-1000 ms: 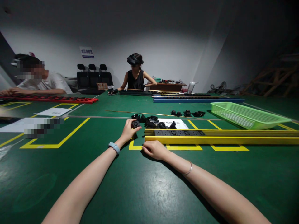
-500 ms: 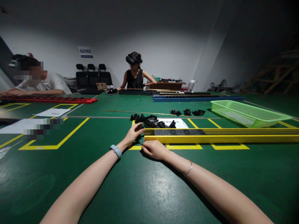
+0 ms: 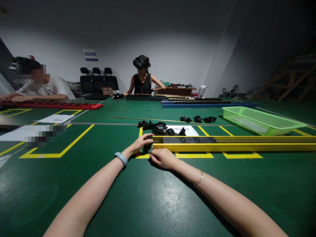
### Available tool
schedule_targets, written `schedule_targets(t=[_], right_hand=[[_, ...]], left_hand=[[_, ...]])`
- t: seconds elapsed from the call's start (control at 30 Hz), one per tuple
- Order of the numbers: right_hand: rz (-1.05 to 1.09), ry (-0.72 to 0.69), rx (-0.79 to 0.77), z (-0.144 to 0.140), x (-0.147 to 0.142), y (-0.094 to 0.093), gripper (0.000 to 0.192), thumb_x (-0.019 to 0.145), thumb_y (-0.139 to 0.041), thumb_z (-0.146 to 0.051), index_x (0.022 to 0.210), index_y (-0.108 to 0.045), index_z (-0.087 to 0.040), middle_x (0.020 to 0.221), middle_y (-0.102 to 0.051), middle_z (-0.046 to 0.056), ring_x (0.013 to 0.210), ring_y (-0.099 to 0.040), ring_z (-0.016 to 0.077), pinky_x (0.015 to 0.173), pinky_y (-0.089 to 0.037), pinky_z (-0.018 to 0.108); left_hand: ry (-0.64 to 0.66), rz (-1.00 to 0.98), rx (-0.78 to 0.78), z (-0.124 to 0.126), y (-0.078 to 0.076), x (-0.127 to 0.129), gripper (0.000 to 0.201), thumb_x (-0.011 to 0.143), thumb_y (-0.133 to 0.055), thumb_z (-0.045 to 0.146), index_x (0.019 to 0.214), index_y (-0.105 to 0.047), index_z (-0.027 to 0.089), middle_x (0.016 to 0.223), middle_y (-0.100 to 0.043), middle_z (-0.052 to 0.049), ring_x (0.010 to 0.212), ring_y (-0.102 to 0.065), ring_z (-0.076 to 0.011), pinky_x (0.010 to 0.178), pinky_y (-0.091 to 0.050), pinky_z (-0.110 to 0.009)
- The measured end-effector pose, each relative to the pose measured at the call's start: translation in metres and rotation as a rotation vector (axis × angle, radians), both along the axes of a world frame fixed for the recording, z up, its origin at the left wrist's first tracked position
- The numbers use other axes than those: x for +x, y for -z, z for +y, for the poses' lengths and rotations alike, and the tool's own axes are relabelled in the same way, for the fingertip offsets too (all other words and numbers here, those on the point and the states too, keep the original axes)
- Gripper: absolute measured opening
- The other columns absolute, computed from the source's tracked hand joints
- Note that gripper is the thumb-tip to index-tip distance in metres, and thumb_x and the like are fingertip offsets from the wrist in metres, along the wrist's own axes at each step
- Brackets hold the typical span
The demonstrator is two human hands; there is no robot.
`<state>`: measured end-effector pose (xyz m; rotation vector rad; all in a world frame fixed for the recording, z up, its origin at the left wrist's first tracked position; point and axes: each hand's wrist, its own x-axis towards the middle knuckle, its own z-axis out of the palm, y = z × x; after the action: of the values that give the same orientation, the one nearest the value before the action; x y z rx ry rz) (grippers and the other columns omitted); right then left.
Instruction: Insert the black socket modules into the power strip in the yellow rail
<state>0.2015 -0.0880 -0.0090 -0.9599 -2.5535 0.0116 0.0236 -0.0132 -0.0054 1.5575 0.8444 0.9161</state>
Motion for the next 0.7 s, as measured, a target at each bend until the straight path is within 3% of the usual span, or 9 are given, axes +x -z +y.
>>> schedule_targets(t=[0.17,0.37,0.7], right_hand=[[0.006,-0.001,-0.010,0.0002,-0.0001,-0.0005,0.024,0.093,-0.046,-0.026,0.074,-0.058,-0.017,0.070,-0.062,0.002,0.060,-0.051,0.0108,0.059,-0.027,0.024],[0.010,-0.004,-0.018,-0.0006,0.0003,-0.0021,0.025,0.094,-0.046,-0.027,0.074,-0.058,-0.017,0.071,-0.063,0.002,0.061,-0.052,0.0112,0.059,-0.028,0.025],[0.003,0.002,-0.028,-0.0012,0.0000,-0.0042,0.025,0.093,-0.046,-0.027,0.074,-0.058,-0.017,0.072,-0.063,0.003,0.061,-0.051,0.0109,0.059,-0.028,0.024]], left_hand=[[0.026,-0.033,-0.019,0.0005,-0.0028,-0.0018,0.059,0.068,-0.071,0.033,0.124,-0.055,0.018,0.111,-0.059,-0.008,0.085,-0.053,-0.0149,0.066,-0.039,-0.024],[0.040,-0.070,-0.116,0.0027,-0.0020,-0.0043,0.047,0.070,-0.066,0.032,0.114,-0.058,0.019,0.110,-0.058,-0.007,0.086,-0.054,-0.0141,0.066,-0.039,-0.024],[0.088,-0.047,-0.102,0.0013,-0.0059,-0.0068,0.045,0.069,-0.065,0.028,0.113,-0.058,0.021,0.112,-0.057,-0.007,0.094,-0.055,-0.0159,0.069,-0.040,-0.023]])
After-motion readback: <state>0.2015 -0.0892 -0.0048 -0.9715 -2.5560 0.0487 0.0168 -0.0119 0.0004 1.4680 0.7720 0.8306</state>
